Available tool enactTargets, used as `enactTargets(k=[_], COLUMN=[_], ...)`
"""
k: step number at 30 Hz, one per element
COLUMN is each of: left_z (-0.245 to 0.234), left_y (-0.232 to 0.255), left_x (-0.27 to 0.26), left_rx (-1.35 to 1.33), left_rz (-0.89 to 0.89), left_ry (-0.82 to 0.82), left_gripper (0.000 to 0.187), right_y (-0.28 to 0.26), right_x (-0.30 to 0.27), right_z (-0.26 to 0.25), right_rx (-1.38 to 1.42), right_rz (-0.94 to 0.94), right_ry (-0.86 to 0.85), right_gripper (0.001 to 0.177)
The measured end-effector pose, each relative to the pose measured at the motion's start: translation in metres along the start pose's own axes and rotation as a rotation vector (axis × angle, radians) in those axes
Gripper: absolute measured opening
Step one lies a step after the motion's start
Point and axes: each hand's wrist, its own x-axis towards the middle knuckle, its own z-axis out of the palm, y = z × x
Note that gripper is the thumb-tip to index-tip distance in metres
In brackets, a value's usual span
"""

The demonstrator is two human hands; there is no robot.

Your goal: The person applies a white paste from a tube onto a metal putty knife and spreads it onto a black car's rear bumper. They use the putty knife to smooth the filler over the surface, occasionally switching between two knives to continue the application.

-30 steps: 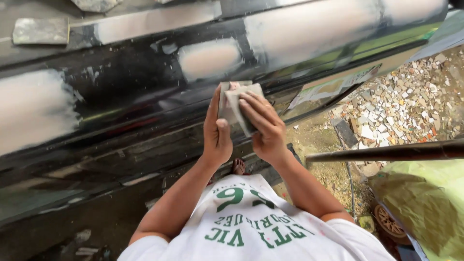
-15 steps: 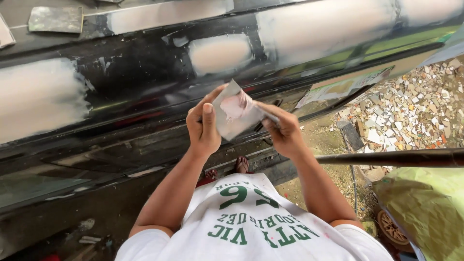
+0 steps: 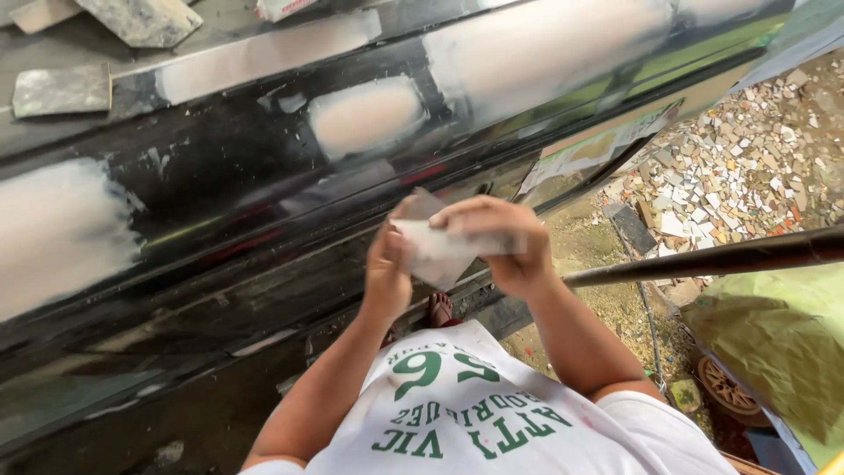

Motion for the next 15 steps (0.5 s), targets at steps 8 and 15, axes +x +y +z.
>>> enactTargets(k=[8,15], left_z=[-0.011,0.006], left_y=[0.051,0.052], left_x=[0.032,0.037], left_rx=[0.018,0.455], left_rz=[0.049,0.249], left_ry=[0.183,0.114], left_gripper=[0.049,0.058], right_y=[0.018,0.018], right_x=[-0.006,-0.005], right_z=[0.008,0.019], right_rx=[-0.068,-0.366], right_rz=[-0.206,-0.048], right_ry=[-0.126,0.053], right_gripper=[0.042,0.039])
